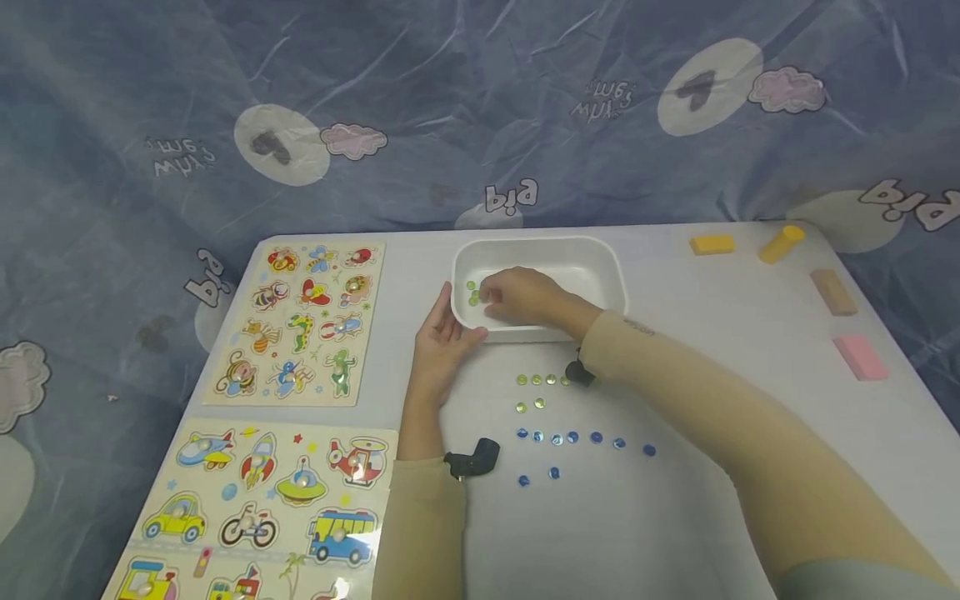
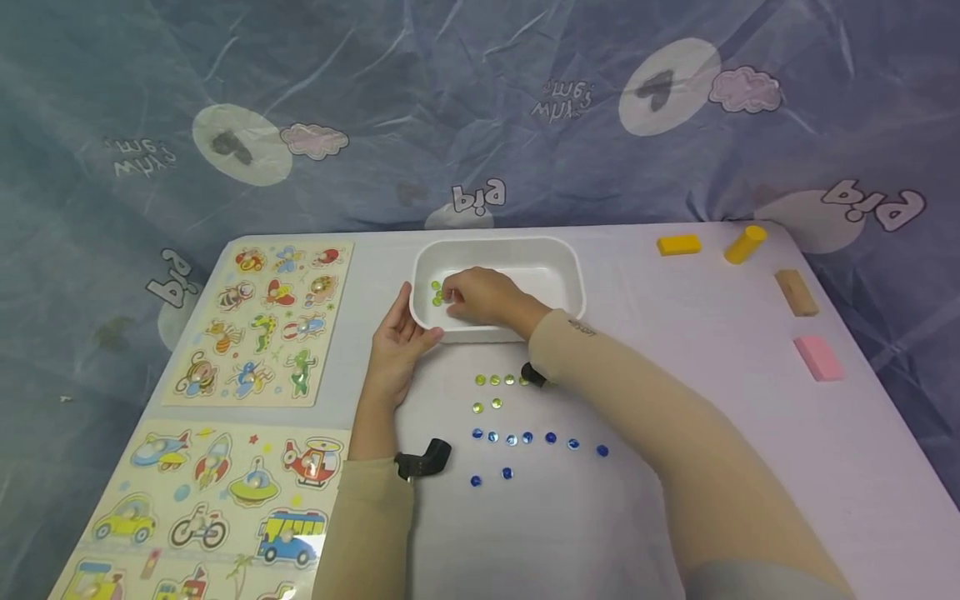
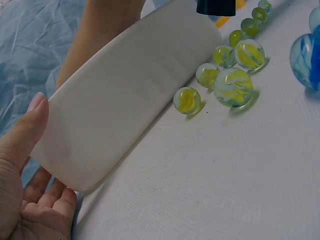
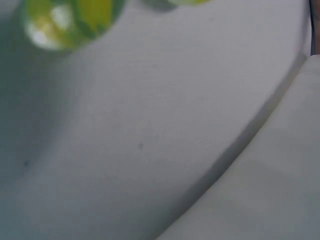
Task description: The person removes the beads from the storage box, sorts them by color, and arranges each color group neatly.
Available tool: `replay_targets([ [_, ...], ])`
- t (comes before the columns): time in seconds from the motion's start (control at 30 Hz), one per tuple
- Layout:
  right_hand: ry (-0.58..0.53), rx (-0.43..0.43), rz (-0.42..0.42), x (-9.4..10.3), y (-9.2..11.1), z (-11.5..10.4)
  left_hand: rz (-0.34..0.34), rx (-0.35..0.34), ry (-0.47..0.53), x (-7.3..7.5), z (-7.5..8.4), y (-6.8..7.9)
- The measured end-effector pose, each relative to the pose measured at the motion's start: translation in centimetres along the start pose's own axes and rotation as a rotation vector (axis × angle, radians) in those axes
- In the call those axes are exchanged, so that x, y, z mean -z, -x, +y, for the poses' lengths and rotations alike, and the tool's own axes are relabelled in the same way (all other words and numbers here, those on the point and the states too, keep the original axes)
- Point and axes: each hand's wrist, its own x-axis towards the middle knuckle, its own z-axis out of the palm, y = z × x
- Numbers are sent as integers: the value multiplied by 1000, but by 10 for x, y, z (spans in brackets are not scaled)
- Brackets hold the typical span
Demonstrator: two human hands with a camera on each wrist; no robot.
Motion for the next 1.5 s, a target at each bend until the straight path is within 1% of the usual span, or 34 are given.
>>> replay_targets([
  [0.2,3,-7,6,-1,-5,-5,-8,-11,17,1,-1,-1],
  [0.37,16,9,9,-1,-10,-7,-6,-8,-5,1,-1,-1],
  [0.57,9,20,-14,0,-12,-12,-13,-7,13,0,-1,-1],
  [0.7,35,23,-26,-1,-13,-14,-18,-4,6,-1,-1,-1],
  [0.87,43,5,-8,3,-11,-14,-16,2,-1,0,-1,-1],
  [1.0,40,-1,32,12,-4,-14,-14,0,4,1,-1,-1],
  [1.13,6,17,116,25,13,-13,-1,14,-1,0,0,0],
  [1.27,-36,7,182,37,41,-14,9,29,-4,-1,1,0],
  [1.4,-49,-41,202,43,75,-16,26,42,-20,-3,3,1],
  [1.5,-56,-75,208,43,101,-16,30,43,-38,-4,4,1],
])
